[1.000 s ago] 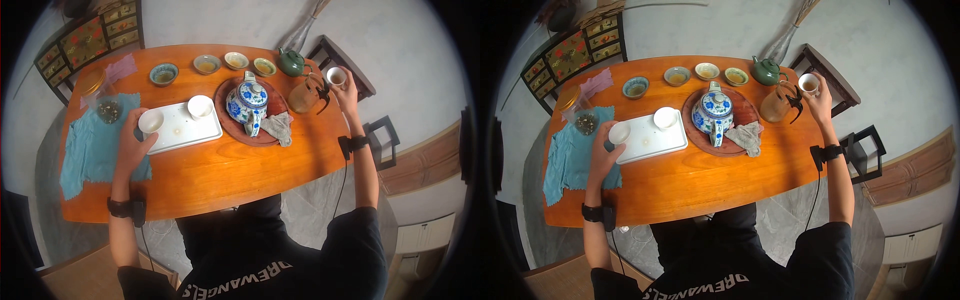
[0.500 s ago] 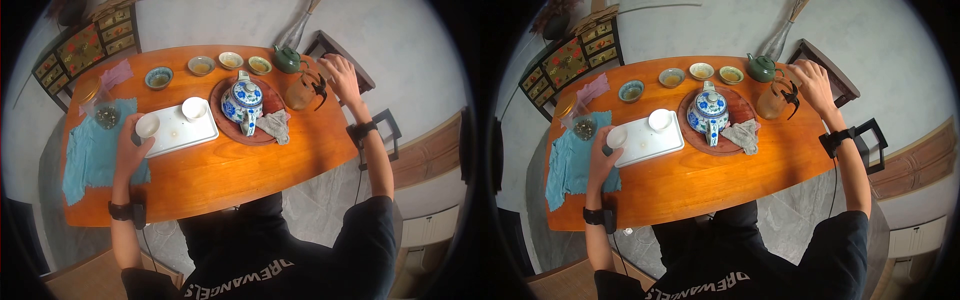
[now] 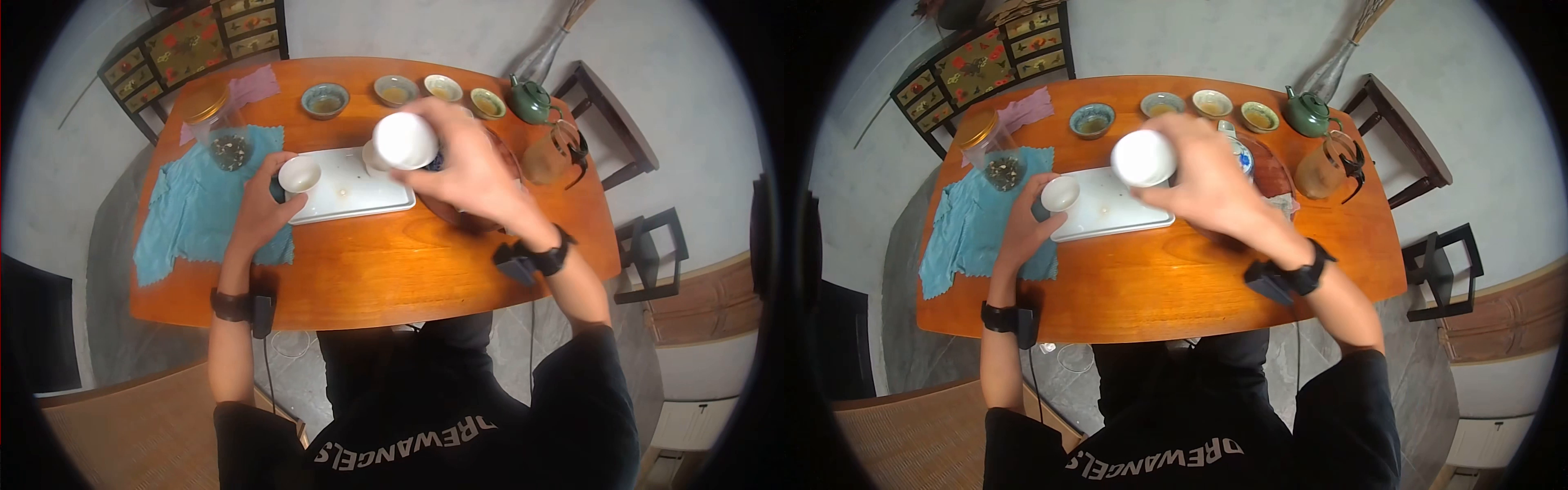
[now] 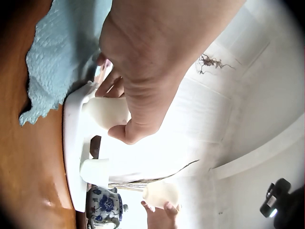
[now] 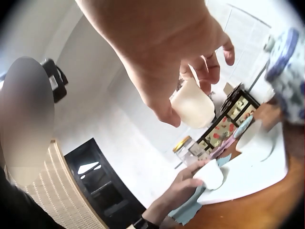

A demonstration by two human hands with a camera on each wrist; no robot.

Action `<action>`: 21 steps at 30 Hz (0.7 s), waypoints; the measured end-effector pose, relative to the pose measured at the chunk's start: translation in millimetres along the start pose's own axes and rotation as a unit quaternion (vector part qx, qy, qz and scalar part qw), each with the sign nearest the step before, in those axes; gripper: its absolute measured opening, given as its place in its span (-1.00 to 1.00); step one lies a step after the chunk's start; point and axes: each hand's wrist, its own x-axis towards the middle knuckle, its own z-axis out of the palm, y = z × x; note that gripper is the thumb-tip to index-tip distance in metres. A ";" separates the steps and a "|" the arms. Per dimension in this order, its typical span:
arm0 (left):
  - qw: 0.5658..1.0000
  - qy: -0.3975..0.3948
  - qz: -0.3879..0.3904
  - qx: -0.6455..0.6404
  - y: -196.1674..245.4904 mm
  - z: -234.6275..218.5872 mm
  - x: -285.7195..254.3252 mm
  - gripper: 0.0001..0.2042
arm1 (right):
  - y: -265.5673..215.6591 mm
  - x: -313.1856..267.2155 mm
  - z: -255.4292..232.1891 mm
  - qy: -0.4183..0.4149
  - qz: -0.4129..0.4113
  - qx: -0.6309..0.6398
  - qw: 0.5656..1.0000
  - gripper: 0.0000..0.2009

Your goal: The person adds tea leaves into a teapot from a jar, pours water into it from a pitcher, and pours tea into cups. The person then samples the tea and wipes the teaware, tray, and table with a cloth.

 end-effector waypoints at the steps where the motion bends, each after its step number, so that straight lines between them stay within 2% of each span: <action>1: 1.000 0.001 -0.001 0.004 2.1 -1.3 -0.1 -0.50 | -3.0 5.0 16.7 -0.041 0.008 -0.012 0.999 -0.39; 2: 1.000 -0.004 -0.006 0.007 4.4 -2.7 -0.2 -0.50 | -0.8 8.1 33.9 -0.059 -0.008 -0.033 0.998 -0.39; 4: 1.000 -0.008 -0.013 0.014 6.3 -5.0 -0.9 -0.50 | -0.9 12.4 56.0 -0.084 0.012 -0.054 0.995 -0.38; 7: 1.000 -0.004 -0.008 0.015 5.8 -7.0 -1.3 -0.50 | 7.0 10.4 81.7 -0.053 0.003 -0.080 0.995 -0.39; 9: 0.999 -0.029 -0.016 0.012 8.3 -9.7 -1.3 -0.48 | 12.5 7.8 91.7 -0.052 -0.004 -0.092 0.994 -0.40; 14: 0.998 -0.038 -0.005 0.056 -1.9 -9.8 -2.7 -0.41 | 11.9 2.9 99.6 -0.073 0.005 -0.125 0.989 -0.39; 18: 0.996 -0.049 -0.005 0.068 -2.5 -10.6 -3.0 -0.36 | 16.8 -1.2 105.2 -0.034 -0.027 -0.133 0.990 -0.36; 21: 0.997 -0.028 0.022 0.065 -0.5 -9.6 -4.5 -0.35 | 19.4 2.9 84.4 0.008 -0.051 -0.146 0.988 -0.35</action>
